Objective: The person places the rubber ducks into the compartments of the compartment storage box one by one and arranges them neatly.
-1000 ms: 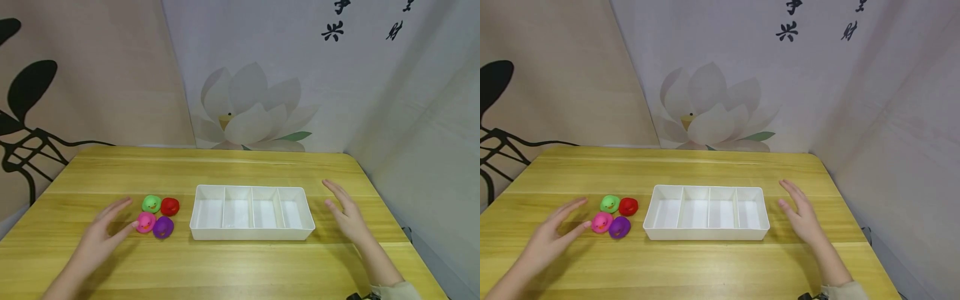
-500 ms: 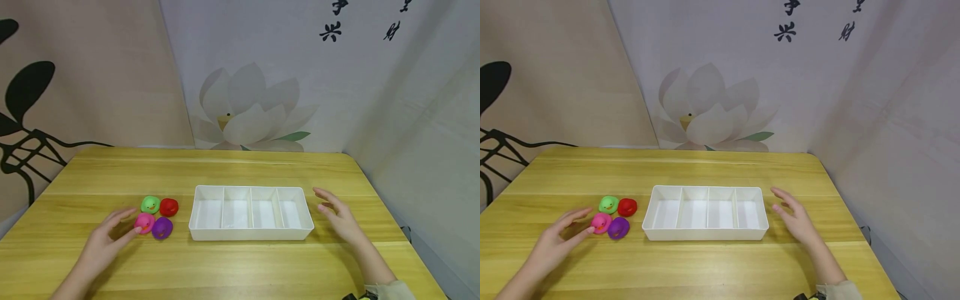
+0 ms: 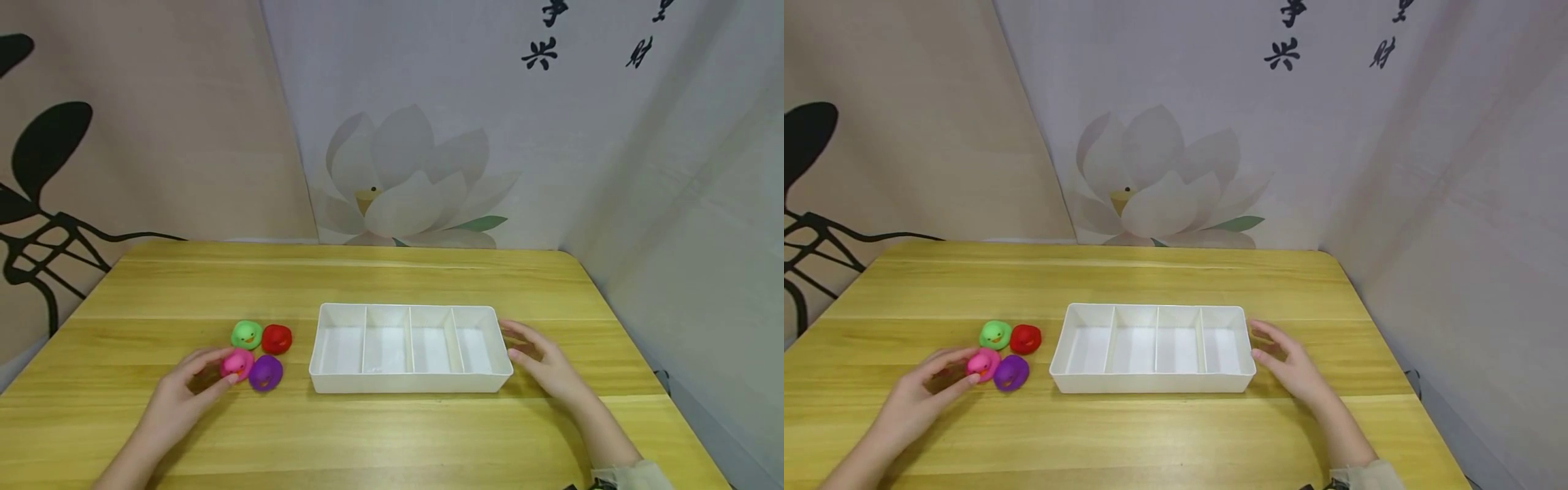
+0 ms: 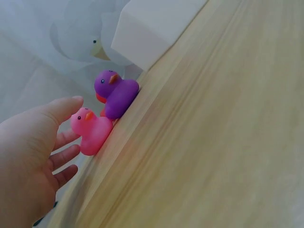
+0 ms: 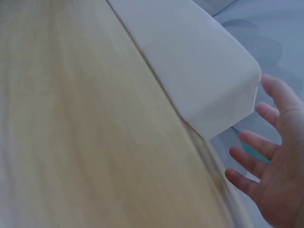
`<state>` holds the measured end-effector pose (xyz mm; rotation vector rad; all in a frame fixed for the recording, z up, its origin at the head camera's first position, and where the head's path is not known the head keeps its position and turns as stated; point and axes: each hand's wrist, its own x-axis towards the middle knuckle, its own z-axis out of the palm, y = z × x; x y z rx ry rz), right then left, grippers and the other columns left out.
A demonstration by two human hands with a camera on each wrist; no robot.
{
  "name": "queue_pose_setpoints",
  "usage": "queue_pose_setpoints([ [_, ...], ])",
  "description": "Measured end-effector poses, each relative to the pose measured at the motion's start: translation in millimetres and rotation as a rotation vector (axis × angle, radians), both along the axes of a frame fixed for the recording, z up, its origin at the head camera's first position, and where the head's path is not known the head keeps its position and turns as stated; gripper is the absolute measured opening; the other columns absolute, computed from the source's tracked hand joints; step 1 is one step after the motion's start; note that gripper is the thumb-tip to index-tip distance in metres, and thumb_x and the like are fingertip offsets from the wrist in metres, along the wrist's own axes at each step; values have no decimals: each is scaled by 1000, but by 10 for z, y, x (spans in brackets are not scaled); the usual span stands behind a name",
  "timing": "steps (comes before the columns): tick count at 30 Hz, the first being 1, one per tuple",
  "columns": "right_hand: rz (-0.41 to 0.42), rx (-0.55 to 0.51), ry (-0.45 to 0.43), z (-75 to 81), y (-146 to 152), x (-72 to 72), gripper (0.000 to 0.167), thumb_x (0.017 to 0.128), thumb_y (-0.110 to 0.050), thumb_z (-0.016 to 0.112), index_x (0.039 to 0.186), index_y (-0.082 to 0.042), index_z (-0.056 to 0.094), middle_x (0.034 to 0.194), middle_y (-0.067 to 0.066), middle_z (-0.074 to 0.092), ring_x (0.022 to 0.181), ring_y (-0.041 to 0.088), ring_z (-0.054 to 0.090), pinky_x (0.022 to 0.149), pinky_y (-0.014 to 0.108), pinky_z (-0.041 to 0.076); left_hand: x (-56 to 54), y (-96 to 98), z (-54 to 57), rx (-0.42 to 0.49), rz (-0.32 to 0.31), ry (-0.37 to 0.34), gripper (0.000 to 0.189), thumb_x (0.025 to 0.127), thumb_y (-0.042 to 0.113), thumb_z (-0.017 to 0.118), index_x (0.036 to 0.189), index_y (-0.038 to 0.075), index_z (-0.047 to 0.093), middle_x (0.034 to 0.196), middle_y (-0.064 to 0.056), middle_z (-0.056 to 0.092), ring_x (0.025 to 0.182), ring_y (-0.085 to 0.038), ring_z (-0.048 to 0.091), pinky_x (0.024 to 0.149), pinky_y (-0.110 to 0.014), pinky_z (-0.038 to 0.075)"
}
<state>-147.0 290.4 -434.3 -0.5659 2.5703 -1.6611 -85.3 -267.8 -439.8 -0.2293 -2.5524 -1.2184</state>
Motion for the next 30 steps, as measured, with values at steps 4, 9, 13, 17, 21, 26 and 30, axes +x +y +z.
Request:
queue_pose_setpoints([
  [4,15,-14,2,-18,2,8,47,96,-6,57,141,-3,44,135,20,49,117,25,53,90,23,44,-5,0,-4,-19,1,4,34,85,12,74,118,10,67,112,-2,61,97,-1,53,78,-13,41],
  [9,43,-47,12,-46,4,3,47,96,-4,56,141,-1,43,135,22,49,118,11,50,92,20,41,-11,2,-18,-18,8,17,33,84,10,75,116,11,68,111,-2,62,98,1,52,79,-11,40],
  [13,60,-65,30,-73,-4,-15,47,95,-1,55,141,0,42,131,26,50,116,11,51,92,19,41,-19,-5,-24,-27,24,11,33,84,12,75,116,11,69,110,-2,63,97,2,52,78,-11,40],
  [17,77,-89,35,-103,-8,-38,48,95,2,54,141,2,41,127,29,51,113,12,54,89,20,44,-32,-8,-9,-32,43,-9,33,83,15,77,114,11,69,110,-5,63,97,2,51,78,-12,40],
  [21,99,-128,4,-131,-7,-55,48,96,2,52,142,3,39,130,31,47,114,11,53,90,22,44,-51,-8,8,-32,60,-32,32,82,17,78,112,11,70,112,-7,64,99,3,49,79,-12,38],
  [26,103,-158,-28,-147,-15,-58,48,97,0,51,142,4,36,136,32,43,117,9,52,91,22,44,-63,-24,8,-31,65,-40,31,82,18,78,112,12,71,112,-5,64,99,4,49,79,-12,38],
  [30,84,-158,-42,-152,-25,-50,48,97,-1,51,143,3,36,138,28,42,118,10,51,92,22,43,-59,-44,16,-6,57,-13,30,83,13,77,112,9,70,107,1,64,94,3,53,75,-11,42],
])
